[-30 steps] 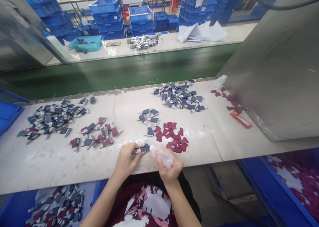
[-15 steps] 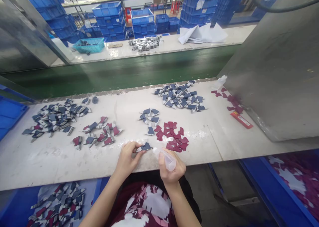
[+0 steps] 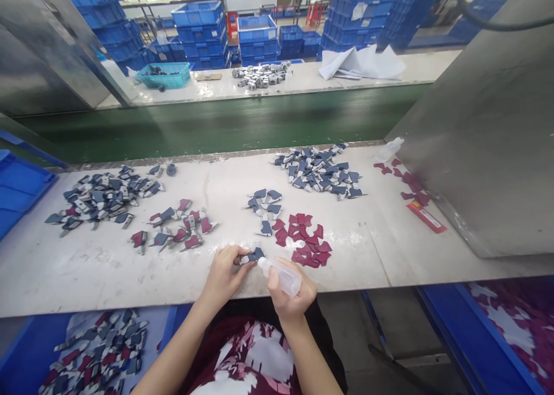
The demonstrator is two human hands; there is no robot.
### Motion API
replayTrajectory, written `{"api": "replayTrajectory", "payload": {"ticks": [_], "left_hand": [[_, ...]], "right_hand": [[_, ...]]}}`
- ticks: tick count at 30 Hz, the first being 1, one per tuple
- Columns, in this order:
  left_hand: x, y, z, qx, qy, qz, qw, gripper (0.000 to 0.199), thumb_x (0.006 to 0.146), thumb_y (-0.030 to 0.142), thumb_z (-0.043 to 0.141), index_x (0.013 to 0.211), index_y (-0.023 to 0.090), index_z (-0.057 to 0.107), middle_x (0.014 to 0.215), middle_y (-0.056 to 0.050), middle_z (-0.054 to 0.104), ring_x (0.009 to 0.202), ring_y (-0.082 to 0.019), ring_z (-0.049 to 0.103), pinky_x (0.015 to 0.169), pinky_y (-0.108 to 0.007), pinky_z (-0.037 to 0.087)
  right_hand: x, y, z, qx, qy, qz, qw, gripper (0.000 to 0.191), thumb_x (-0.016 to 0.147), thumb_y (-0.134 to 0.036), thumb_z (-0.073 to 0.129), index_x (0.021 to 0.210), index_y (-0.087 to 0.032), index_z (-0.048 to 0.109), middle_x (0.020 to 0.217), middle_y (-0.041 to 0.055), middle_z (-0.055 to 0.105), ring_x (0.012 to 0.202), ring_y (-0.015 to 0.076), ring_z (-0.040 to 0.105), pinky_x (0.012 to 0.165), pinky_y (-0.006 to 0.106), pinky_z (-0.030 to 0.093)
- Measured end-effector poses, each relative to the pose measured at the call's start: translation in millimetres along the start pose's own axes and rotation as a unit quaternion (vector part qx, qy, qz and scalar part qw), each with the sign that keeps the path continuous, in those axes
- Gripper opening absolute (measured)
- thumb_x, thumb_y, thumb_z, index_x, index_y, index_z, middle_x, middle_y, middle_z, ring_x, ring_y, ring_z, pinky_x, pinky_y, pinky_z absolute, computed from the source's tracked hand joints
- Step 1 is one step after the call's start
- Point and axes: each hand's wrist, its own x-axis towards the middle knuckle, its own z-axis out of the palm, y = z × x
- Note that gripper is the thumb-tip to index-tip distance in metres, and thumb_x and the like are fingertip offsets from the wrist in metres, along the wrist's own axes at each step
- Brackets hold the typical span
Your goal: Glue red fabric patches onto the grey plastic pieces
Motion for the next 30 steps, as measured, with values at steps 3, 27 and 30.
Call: {"api": "replayTrajectory", "payload": {"ticks": [3, 27, 30], "left_hand": [[-0.4, 0.6, -0.1, -0.004, 0.001, 0.001, 1.000, 0.008, 0.088, 0.027, 0.065, 0.087, 0.021, 0.060, 0.081, -0.003, 0.069, 0.077, -0.023, 0.065, 0.077, -0.038, 0.045], [-1.0, -2.3, 2.9, -0.010, 0.024, 0.033, 0.999, 0.008, 0.087, 0.023, 0.068, 0.089, 0.018, 0.062, 0.079, -0.002, 0.068, 0.073, -0.021, 0.063, 0.073, -0.035, 0.042], [-0.9, -2.8, 3.5, -0.009, 0.027, 0.035, 0.999, 0.010, 0.086, 0.022, 0.070, 0.089, 0.018, 0.062, 0.078, -0.001, 0.067, 0.073, -0.021, 0.063, 0.073, -0.034, 0.041]], "right_hand": [[3.3, -2.1, 1.7, -0.013, -0.005, -0.006, 1.000, 0.014, 0.086, -0.029, 0.066, 0.084, -0.016, 0.072, 0.073, 0.0079, 0.075, 0.058, 0.0206, 0.071, 0.054, 0.029, 0.058], [0.4, 3.6, 0.3, 0.037, -0.030, 0.039, 0.998, 0.013, 0.086, -0.027, 0.065, 0.082, -0.017, 0.072, 0.072, 0.0069, 0.074, 0.060, 0.0210, 0.070, 0.057, 0.029, 0.055], [-1.0, 6.0, -0.1, 0.025, -0.018, 0.056, 0.998, 0.017, 0.086, -0.032, 0.066, 0.079, -0.018, 0.072, 0.069, 0.0068, 0.073, 0.059, 0.0217, 0.070, 0.057, 0.030, 0.054]]}}
